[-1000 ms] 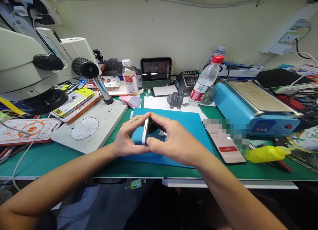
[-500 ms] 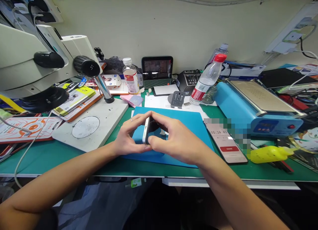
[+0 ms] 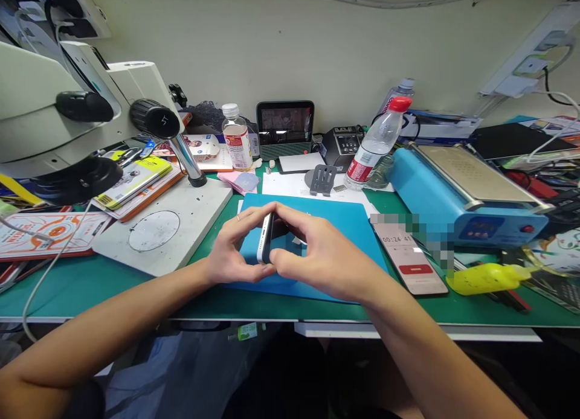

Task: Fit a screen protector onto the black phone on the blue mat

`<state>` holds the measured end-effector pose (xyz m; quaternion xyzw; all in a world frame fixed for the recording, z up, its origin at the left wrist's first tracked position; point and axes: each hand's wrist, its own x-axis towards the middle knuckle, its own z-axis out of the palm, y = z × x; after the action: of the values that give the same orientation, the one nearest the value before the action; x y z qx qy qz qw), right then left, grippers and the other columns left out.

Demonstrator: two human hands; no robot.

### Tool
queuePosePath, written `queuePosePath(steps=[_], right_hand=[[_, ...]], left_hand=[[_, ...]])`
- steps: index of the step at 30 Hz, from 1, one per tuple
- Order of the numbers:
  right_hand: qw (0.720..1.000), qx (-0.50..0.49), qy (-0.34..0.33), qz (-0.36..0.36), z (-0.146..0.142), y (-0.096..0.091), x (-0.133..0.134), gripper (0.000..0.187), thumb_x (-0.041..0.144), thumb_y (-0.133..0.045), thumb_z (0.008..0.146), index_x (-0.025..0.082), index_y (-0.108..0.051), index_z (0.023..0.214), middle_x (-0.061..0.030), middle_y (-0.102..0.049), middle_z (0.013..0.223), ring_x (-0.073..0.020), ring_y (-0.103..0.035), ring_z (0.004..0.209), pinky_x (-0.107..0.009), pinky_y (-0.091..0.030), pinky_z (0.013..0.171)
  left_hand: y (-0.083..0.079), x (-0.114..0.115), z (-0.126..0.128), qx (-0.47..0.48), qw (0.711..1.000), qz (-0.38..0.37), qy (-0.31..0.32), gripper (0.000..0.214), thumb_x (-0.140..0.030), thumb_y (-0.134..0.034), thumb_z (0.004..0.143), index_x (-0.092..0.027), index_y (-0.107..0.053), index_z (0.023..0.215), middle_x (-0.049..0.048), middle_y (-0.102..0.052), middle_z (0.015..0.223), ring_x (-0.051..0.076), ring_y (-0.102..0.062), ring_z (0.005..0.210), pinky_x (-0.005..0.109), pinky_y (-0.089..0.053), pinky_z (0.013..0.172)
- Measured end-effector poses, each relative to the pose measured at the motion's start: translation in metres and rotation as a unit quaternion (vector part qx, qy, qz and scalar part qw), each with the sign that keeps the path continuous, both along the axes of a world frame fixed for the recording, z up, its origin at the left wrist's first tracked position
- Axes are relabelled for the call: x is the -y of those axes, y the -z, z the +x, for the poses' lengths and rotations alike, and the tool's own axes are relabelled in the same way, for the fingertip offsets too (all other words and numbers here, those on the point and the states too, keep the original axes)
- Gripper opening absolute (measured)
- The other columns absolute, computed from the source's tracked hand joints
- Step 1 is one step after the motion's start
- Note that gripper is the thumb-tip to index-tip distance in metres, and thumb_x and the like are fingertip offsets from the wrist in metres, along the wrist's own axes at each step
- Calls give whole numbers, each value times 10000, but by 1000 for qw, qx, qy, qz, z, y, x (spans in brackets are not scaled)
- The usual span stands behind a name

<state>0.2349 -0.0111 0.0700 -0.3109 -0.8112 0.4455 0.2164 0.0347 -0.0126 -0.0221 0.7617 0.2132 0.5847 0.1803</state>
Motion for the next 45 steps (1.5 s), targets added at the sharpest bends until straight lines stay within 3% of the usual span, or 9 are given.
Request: queuePosePath(steps=[7,13,19,28,35,38,45], right_hand=[[1000,-1,9,5,2,2,1,595,163,-609,907,346,-555,1470,7,-731,1201,-207,-701,1047,-312,-577,930],[1000,-8,16,-2,0,4,1,580,193,-621,892,321,-581,1456,-19,-743,1244,-279,-690,1175,-400,-580,1002],[997,10,70,-17,-1,8,1,760,284,-674,823,237,-465,1553,-63,-552,1550,-322,-526,1415,-476,-455,1166],[996,-9,82,-36,9,22,-4,775,431,-695,886,272,-403,1586,-58,-437,1635,-317,-448,1476,-522,-396,1207],[987,12,135,86,38,47,-3,639,509,-693,894,300,-550,1481,-85,-555,1544,-339,-527,1409,-557,-426,1174],[982,39,128,136,41,61,-1,652,528,-710,876,289,-562,1464,-107,-571,1522,-340,-521,1413,-562,-416,1178],[982,51,106,145,35,82,-7,792,630,-759,795,270,-539,1465,-143,-572,1503,-355,-498,1424,-577,-436,1152]], left_hand=[[0,-1,-1,-5,1000,5,3,873,-474,-812,791,-248,-454,1554,136,-680,1292,274,-658,1100,393,-590,875],[1,1,0,8,1000,-22,10,861,-433,-834,748,-259,-490,1517,125,-675,1268,268,-666,1093,358,-611,830],[1,4,-3,9,996,-89,17,799,-387,-844,702,-250,-530,1423,119,-651,1313,277,-693,1115,299,-627,758],[-5,6,-4,2,995,-100,19,755,-357,-851,693,-224,-556,1375,127,-659,1288,280,-689,1114,282,-628,732],[-7,7,-4,5,992,-126,1,721,-378,-843,686,-252,-578,1343,96,-660,1196,264,-676,1087,269,-622,715],[-6,6,-5,-11,993,-114,-11,720,-413,-837,699,-256,-578,1352,97,-659,1189,262,-674,1063,266,-611,682],[-3,3,-7,-17,990,-137,-27,704,-429,-823,713,-259,-587,1354,93,-642,1200,256,-643,1063,282,-605,704]])
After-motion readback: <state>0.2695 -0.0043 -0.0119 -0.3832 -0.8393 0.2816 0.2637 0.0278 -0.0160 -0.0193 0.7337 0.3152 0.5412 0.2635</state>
